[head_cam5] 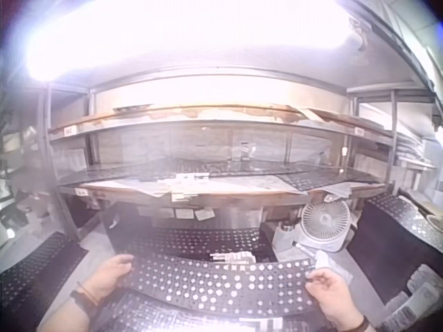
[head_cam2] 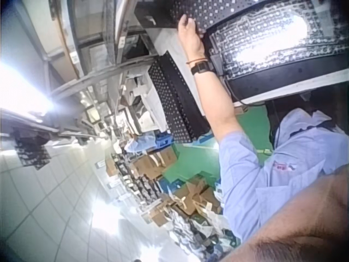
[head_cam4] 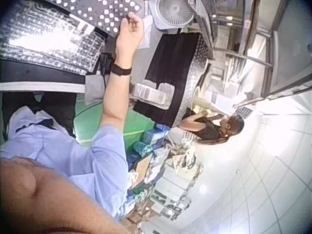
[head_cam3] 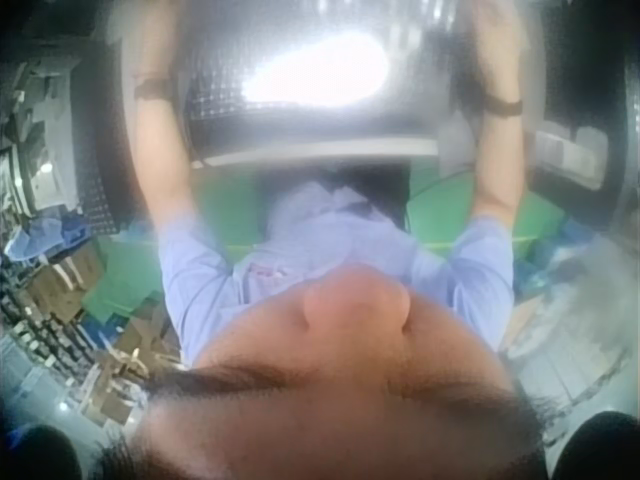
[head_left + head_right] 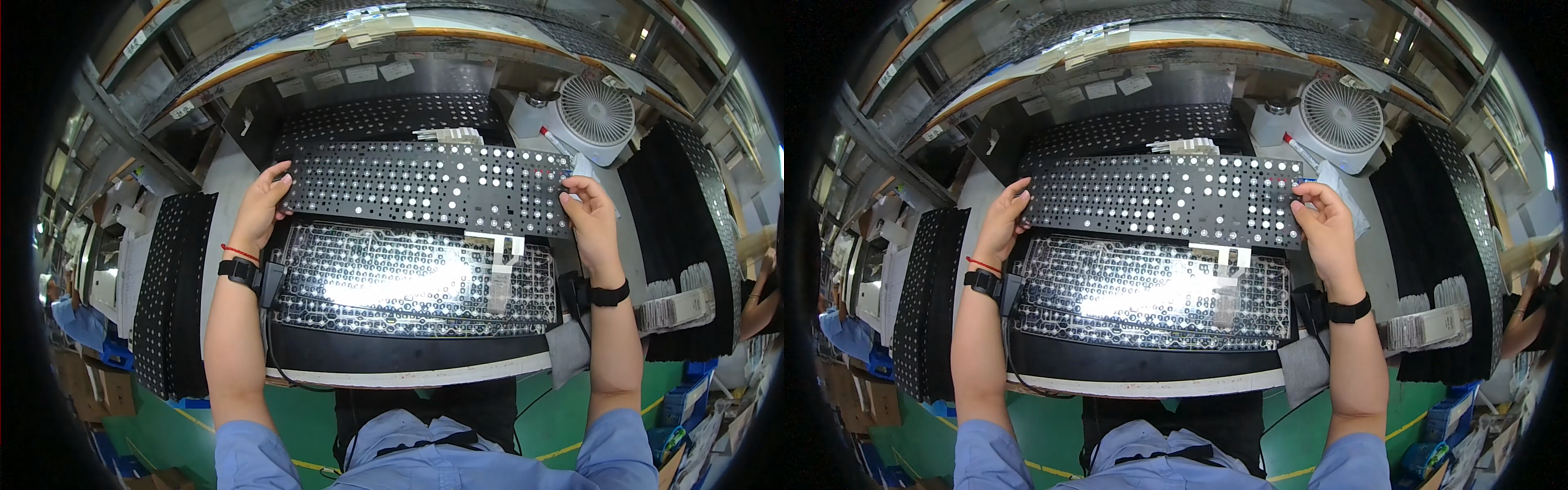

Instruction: The recorder is assembling and inspecting keyboard panels, aligning metal and plastic layers.

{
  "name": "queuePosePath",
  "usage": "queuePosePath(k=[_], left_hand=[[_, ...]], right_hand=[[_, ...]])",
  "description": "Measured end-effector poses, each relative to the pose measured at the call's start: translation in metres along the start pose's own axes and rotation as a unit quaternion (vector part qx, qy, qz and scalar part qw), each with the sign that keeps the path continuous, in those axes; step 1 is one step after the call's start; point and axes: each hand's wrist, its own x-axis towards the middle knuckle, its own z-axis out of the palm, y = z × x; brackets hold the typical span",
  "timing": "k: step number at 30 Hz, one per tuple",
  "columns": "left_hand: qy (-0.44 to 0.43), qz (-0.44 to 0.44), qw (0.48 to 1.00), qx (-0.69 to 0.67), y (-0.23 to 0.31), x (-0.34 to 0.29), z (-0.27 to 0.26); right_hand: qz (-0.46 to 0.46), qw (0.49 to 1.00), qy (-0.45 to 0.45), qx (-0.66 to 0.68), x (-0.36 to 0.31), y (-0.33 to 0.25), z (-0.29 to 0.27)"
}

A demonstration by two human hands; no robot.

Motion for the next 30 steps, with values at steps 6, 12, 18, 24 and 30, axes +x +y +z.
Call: queuePosePath(k=[6, 12, 18, 24, 30], left_hand=[[0.024, -0.033, 0.999, 0.000, 0.002, 0.000, 0.007], [0.029, -0.001, 0.994, -0.102, -0.006, 0.006, -0.005], [0.143, 0.033, 0.976, -0.159, -0.006, 0.008, 0.001], [0.086, 0.006, 0.983, -0.162, -0.005, 0.006, -0.006], [0.059, -0.012, 0.990, -0.126, -0.007, 0.006, -0.010]], right_hand=[[-0.016, 1.000, 0.005, 0.025, 0.001, 0.001, 0.000], [0.030, 0.999, -0.001, 0.022, -0.003, -0.017, 0.005], [0.107, 0.989, -0.044, -0.096, -0.003, -0.015, 0.002], [0.124, 0.917, -0.275, -0.261, -0.009, -0.010, -0.005], [0.168, 0.905, -0.312, -0.234, -0.006, -0.008, -0.006]])
